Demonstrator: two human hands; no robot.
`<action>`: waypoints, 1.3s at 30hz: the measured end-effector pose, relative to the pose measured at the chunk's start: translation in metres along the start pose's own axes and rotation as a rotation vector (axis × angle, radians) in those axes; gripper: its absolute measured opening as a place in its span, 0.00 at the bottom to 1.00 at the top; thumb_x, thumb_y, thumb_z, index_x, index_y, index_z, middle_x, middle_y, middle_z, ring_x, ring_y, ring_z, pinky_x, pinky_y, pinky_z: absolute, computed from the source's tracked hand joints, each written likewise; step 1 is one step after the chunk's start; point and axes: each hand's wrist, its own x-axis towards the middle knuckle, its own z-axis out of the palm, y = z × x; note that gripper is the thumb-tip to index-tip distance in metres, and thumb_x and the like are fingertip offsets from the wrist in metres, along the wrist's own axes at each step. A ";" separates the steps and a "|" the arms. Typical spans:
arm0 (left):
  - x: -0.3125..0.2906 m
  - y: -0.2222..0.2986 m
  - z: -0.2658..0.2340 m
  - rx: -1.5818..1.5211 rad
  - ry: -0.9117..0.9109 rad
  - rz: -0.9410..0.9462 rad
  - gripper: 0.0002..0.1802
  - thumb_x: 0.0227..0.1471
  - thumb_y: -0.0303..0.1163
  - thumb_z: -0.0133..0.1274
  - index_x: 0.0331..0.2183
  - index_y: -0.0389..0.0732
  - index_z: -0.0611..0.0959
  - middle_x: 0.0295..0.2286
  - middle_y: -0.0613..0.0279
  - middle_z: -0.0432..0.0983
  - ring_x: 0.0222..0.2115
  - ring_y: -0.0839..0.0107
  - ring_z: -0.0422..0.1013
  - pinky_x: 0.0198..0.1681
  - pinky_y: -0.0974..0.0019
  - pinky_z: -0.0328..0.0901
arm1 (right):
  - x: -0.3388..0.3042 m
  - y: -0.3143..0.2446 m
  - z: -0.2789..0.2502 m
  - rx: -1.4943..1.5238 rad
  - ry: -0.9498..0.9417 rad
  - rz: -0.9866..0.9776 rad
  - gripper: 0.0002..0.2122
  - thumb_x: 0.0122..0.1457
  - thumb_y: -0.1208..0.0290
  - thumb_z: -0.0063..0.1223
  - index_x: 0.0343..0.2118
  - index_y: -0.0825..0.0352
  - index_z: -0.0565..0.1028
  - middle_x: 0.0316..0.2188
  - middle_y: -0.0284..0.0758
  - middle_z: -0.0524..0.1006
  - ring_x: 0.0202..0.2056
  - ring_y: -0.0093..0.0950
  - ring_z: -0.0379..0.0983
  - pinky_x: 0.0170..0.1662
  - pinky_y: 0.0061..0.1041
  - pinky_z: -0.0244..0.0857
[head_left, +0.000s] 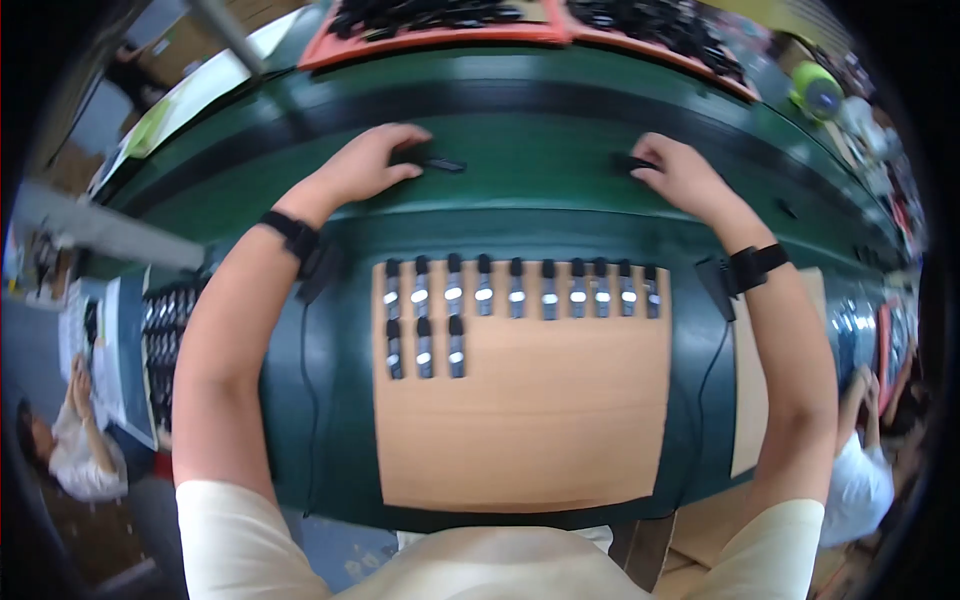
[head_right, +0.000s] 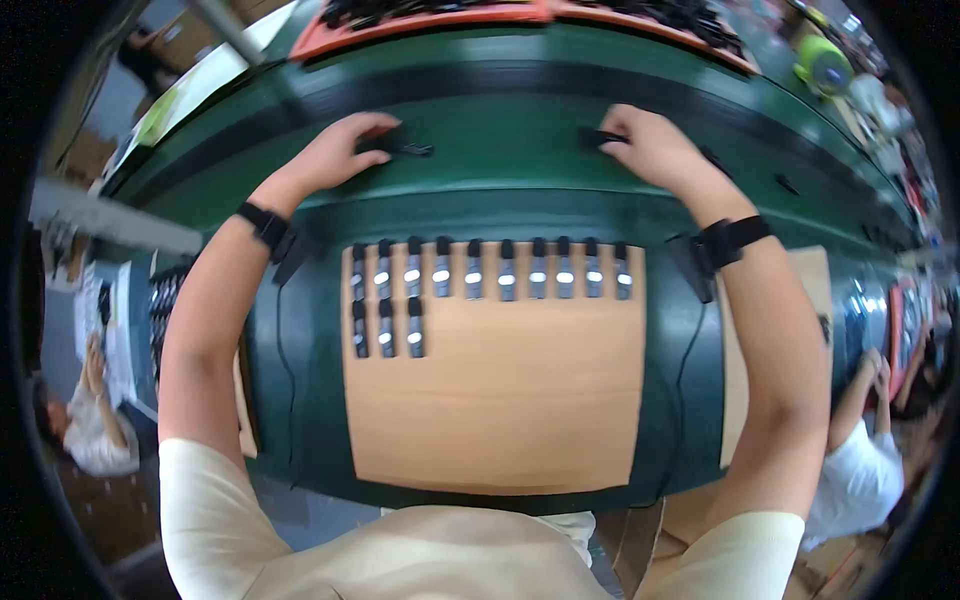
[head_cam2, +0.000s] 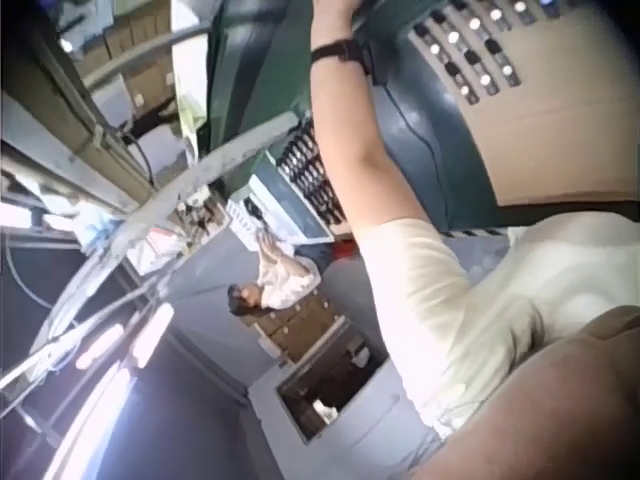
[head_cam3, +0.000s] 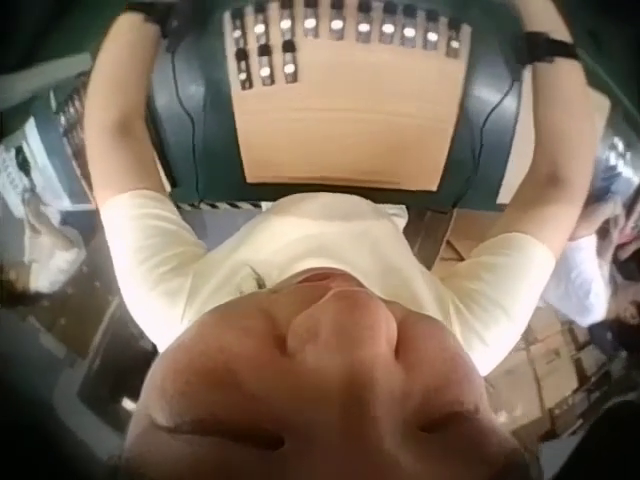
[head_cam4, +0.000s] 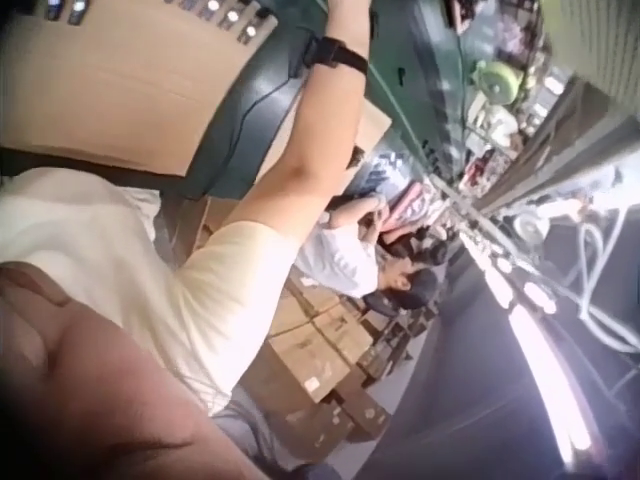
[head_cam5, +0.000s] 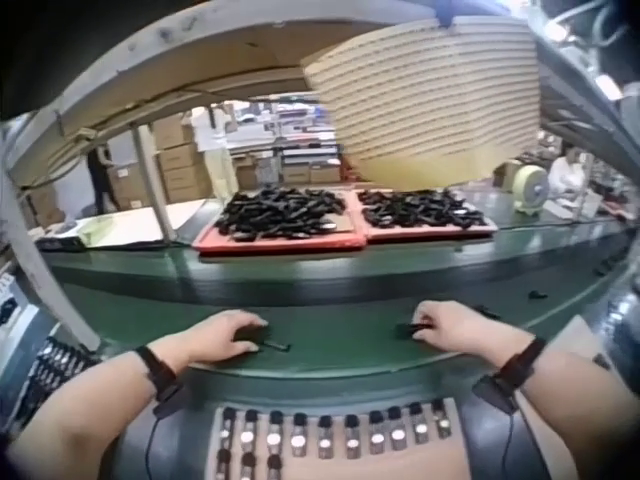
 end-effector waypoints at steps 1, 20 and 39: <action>-0.003 -0.017 0.001 0.020 0.016 0.092 0.23 0.45 0.25 0.61 0.46 0.38 0.78 0.42 0.53 0.74 0.45 0.58 0.71 0.49 0.61 0.66 | -0.006 -0.012 0.004 0.066 0.048 -0.054 0.10 0.55 0.75 0.59 0.39 0.68 0.72 0.33 0.35 0.77 0.36 0.26 0.75 0.43 0.25 0.70; -0.143 0.169 0.016 -1.175 0.644 -0.270 0.20 0.56 0.25 0.52 0.50 0.34 0.72 0.37 0.58 0.73 0.39 0.69 0.71 0.48 0.63 0.67 | -0.215 -0.120 0.050 1.368 0.056 -0.104 0.14 0.57 0.83 0.55 0.46 0.69 0.72 0.43 0.33 0.73 0.46 0.21 0.71 0.51 0.24 0.66; -0.192 0.264 0.090 -1.027 0.596 -0.441 0.16 0.44 0.14 0.59 0.38 0.33 0.77 0.34 0.57 0.77 0.38 0.70 0.74 0.44 0.69 0.68 | -0.231 -0.133 0.077 1.129 0.093 -0.194 0.11 0.52 0.81 0.61 0.39 0.68 0.77 0.34 0.33 0.75 0.39 0.26 0.72 0.42 0.22 0.66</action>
